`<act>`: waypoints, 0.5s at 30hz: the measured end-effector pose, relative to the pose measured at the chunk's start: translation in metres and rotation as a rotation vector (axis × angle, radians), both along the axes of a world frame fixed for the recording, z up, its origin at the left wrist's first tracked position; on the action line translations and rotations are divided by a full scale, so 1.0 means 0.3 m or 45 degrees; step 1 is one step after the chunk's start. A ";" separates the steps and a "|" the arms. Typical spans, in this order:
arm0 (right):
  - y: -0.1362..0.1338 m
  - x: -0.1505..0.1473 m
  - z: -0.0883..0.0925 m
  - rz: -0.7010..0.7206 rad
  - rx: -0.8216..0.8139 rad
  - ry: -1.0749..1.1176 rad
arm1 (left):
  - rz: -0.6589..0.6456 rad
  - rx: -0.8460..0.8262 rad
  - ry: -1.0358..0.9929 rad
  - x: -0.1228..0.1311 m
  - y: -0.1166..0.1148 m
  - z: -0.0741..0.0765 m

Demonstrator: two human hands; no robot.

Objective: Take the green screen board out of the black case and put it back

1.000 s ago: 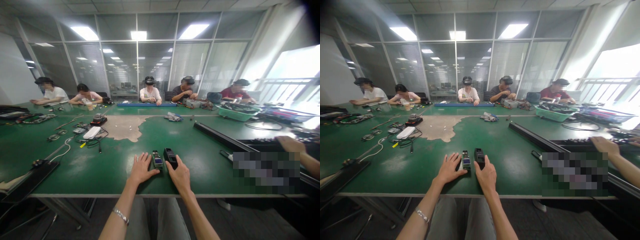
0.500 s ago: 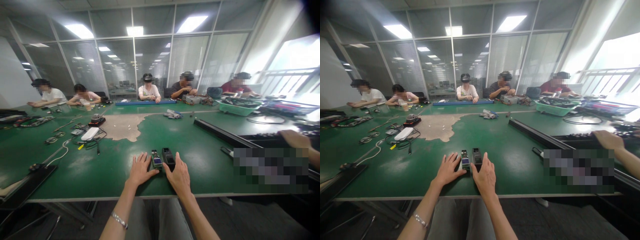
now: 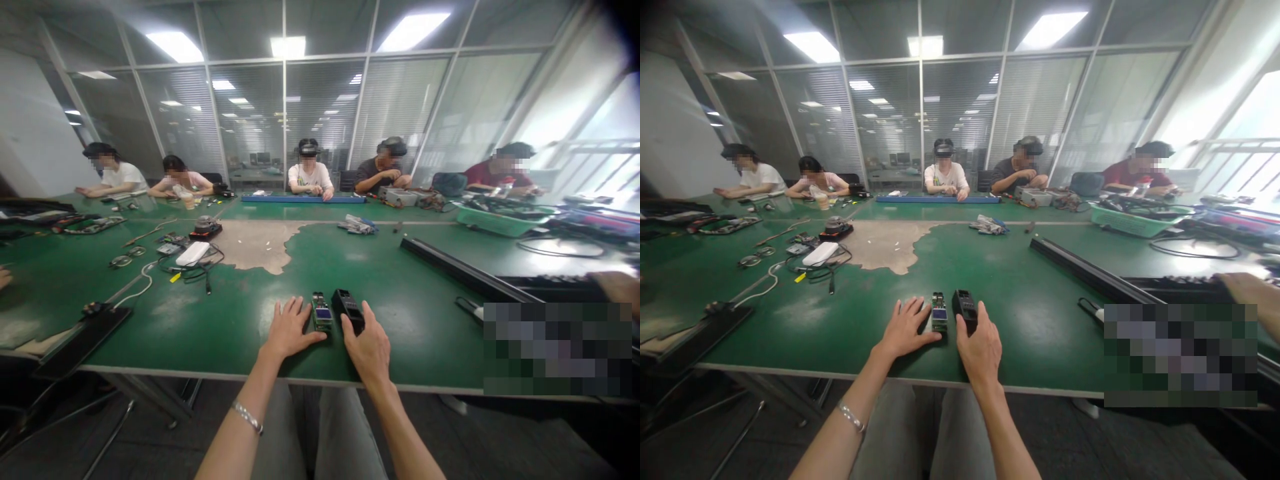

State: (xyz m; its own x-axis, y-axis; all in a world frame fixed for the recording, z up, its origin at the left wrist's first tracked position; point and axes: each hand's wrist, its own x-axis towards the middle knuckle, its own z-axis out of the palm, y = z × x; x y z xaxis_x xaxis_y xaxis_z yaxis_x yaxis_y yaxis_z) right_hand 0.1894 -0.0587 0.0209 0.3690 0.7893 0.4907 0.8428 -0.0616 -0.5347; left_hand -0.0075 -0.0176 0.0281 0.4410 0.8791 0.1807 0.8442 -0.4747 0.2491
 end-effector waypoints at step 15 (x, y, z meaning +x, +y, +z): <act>-0.003 -0.194 0.117 0.082 0.079 -0.060 | 0.015 -0.059 -0.048 -0.009 0.000 -0.006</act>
